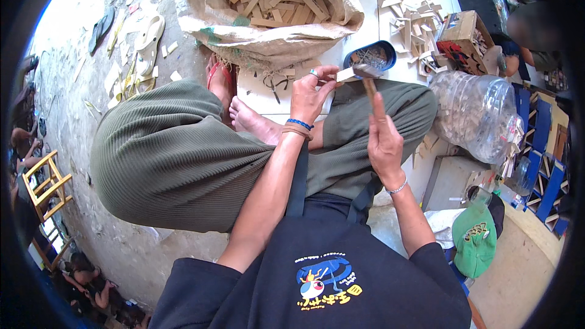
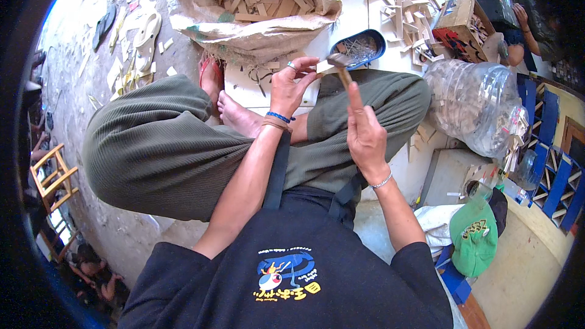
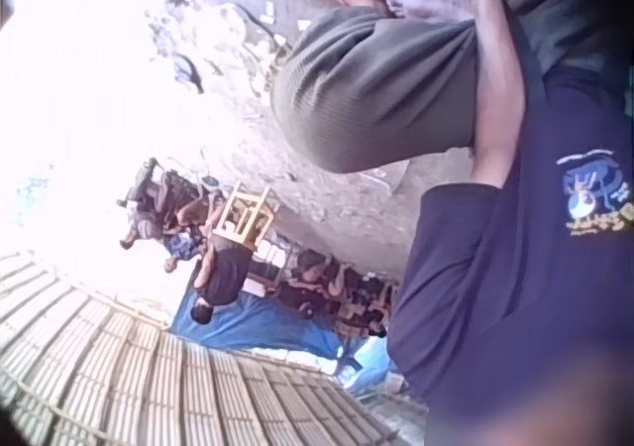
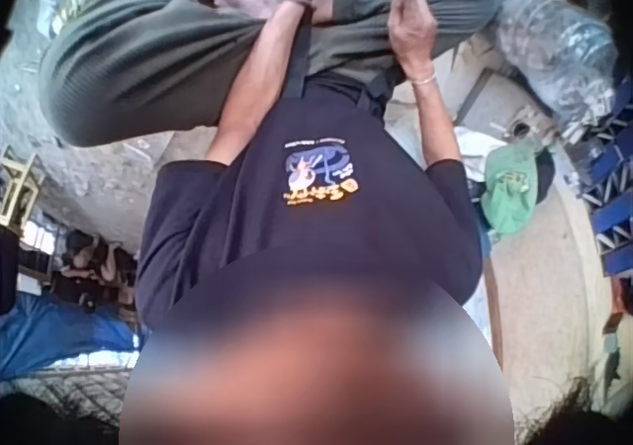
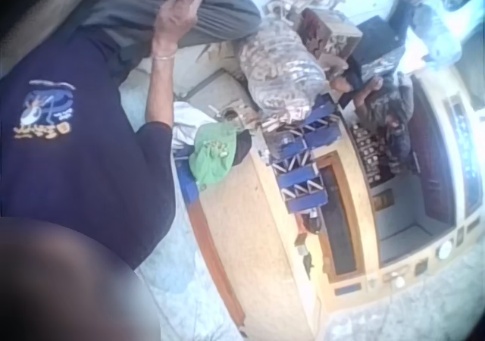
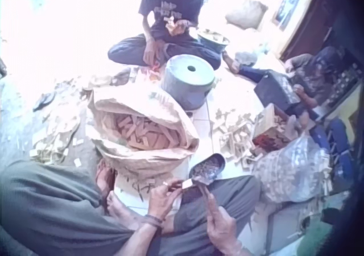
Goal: The person sits on the floor and assembles small wooden pieces by inserting nails and tapping them with a hammer. They repeatedly pick up wood pieces, align them, insert nails, and hammer them into place, placing finished pieces into a sack.
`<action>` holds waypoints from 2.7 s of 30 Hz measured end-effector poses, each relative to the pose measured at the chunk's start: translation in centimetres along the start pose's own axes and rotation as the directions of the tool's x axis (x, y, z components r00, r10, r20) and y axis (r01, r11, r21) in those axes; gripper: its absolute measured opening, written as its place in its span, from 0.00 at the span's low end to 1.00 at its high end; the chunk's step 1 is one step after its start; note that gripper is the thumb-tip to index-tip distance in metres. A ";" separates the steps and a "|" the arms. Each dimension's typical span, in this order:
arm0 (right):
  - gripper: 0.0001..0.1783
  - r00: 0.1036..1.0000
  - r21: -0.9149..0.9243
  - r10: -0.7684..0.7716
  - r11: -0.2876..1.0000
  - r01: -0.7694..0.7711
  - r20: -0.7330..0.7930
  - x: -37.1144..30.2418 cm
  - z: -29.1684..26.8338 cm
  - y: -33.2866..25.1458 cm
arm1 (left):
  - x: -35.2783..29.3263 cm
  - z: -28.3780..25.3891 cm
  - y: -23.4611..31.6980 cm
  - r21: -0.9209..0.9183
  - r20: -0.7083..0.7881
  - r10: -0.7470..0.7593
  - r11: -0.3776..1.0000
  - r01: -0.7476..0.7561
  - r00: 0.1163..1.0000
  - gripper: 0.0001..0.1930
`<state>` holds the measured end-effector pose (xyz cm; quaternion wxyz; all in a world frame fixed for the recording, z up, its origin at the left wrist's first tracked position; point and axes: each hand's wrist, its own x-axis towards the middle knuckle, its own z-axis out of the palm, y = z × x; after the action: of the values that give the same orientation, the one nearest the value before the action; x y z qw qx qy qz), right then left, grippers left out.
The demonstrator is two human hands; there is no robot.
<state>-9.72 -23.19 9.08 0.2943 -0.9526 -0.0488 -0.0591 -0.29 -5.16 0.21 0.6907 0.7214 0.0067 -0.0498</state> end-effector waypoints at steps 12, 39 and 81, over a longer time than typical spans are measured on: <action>0.42 0.997 -0.076 -0.073 0.994 0.073 -0.002 0.7 0.0 -0.1 | 0.0 -0.1 -0.1 -0.018 -0.004 -0.022 1.000 0.022 1.000 0.15; 0.41 0.966 -0.248 0.080 0.969 -0.018 0.244 0.1 0.1 -0.4 | 0.1 -0.2 0.0 -0.020 0.039 -0.076 0.997 0.077 0.996 0.17; 0.19 0.874 0.703 0.478 0.592 -0.395 0.088 9.6 -6.7 -7.1 | 0.2 -1.7 11.6 -0.519 0.309 0.118 0.852 0.063 0.944 0.19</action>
<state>-1.75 -20.59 19.90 0.6408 -0.7453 0.1838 -0.0143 0.91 -4.05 11.80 0.8523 0.4880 -0.1060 -0.1559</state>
